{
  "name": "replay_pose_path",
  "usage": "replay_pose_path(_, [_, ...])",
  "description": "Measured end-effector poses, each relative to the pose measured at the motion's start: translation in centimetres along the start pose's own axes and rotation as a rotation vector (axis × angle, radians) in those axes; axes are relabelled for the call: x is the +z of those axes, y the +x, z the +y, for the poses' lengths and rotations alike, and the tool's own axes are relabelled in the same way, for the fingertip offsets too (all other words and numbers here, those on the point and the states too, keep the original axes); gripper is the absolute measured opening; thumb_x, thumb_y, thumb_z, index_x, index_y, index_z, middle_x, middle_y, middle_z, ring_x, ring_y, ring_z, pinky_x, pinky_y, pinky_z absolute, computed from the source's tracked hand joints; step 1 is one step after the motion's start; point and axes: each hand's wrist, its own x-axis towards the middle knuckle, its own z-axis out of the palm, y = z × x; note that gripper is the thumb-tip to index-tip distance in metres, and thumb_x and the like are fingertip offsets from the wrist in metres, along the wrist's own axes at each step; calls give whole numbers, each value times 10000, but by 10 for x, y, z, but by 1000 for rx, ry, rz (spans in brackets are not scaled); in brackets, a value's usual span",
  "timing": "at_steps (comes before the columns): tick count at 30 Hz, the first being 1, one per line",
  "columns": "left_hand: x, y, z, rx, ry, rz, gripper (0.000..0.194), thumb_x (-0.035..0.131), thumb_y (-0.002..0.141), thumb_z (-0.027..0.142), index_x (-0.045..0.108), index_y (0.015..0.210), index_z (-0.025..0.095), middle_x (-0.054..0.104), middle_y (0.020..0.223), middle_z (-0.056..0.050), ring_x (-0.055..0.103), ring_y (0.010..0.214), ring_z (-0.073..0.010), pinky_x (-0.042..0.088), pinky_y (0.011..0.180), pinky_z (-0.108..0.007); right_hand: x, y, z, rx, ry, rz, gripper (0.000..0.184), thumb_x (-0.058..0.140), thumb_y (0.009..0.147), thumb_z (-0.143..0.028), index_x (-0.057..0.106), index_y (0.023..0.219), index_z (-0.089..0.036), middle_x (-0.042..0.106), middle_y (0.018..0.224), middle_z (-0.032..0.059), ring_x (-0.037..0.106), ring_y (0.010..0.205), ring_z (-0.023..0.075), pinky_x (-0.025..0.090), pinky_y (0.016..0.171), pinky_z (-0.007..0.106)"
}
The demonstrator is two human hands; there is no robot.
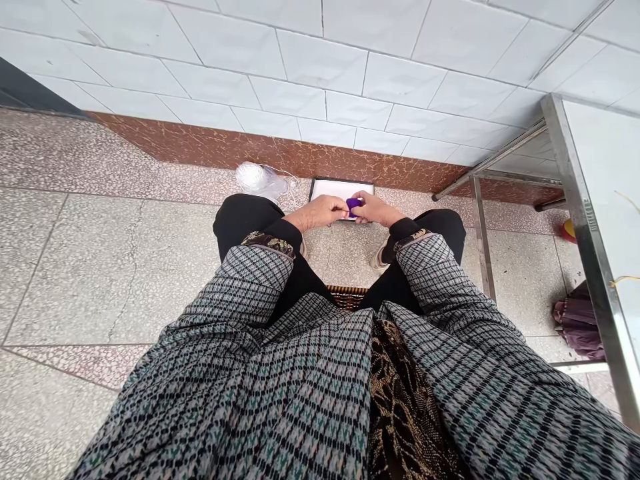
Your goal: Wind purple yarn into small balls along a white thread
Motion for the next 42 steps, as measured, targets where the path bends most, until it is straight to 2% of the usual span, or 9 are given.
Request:
replay_pose_path(4, [-1, 2, -3, -40, 63, 251, 176, 552, 850, 210, 709, 804, 145, 674, 822, -46, 578, 754, -159, 438, 756, -282, -4, -9, -3, -24, -15, -207, 337, 678, 817, -8, 570, 1080, -190, 650, 756, -21, 613, 574, 97, 508, 528, 183])
replay_pose_path(10, [0, 4, -5, -87, 19, 316, 167, 542, 869, 220, 676, 794, 156, 637, 731, -19, 546, 697, -155, 416, 699, -276, -8, -14, -6, -76, 127, -378, 342, 659, 784, -22, 598, 1075, -190, 677, 851, -17, 605, 597, 81, 525, 572, 188])
replay_pose_path(14, [0, 4, -6, -150, -7, 337, 176, 533, 885, 229, 658, 778, 165, 563, 617, 13, 503, 618, -147, 380, 637, -269, -12, -10, -3, -124, 395, -351, 346, 685, 812, -127, 559, 1127, -194, 683, 821, -18, 622, 630, 93, 549, 628, 206])
replay_pose_path(21, [7, 1, 2, -62, -20, -108, 183, 546, 806, 226, 714, 765, 168, 580, 586, 23, 498, 573, -124, 384, 643, -252, -13, -12, -13, -175, 723, -111, 300, 746, 863, -283, 500, 1025, -229, 639, 816, -43, 611, 636, 79, 546, 666, 208])
replay_pose_path(25, [9, -1, 6, 36, -50, -243, 198, 549, 798, 256, 728, 783, 171, 630, 637, 18, 500, 579, -115, 379, 623, -236, -9, -9, -12, -50, 564, 72, 210, 658, 903, -149, 509, 1041, -205, 644, 773, -30, 580, 585, 73, 516, 596, 183])
replay_pose_path(28, [7, -1, 6, 47, -32, -158, 188, 558, 802, 267, 714, 786, 163, 661, 700, 4, 525, 635, -120, 391, 657, -236, -6, -4, -4, 25, 240, 137, 287, 716, 850, -77, 531, 1037, -191, 603, 655, -48, 541, 522, 81, 449, 483, 169])
replay_pose_path(32, [3, 0, 6, -47, 26, 111, 184, 538, 827, 259, 682, 794, 148, 657, 753, -26, 541, 702, -143, 402, 699, -259, -6, -6, 1, 28, 14, -86, 333, 789, 792, -70, 579, 1027, -178, 641, 645, -21, 575, 513, 112, 470, 465, 198])
replay_pose_path(36, [3, 2, 6, -62, 11, 248, 155, 522, 845, 236, 643, 789, 157, 638, 771, -28, 553, 748, -156, 424, 731, -267, -6, -19, -8, 39, 82, -304, 292, 730, 832, -80, 606, 1078, -176, 724, 794, 26, 668, 584, 130, 562, 553, 224])
replay_pose_path(42, [4, 1, 13, -118, -56, 283, 134, 497, 874, 204, 595, 790, 168, 594, 689, 6, 536, 653, -138, 429, 673, -258, -6, -23, -11, -33, 244, -317, 308, 704, 838, -67, 612, 1107, -184, 711, 810, 8, 670, 623, 103, 570, 581, 186])
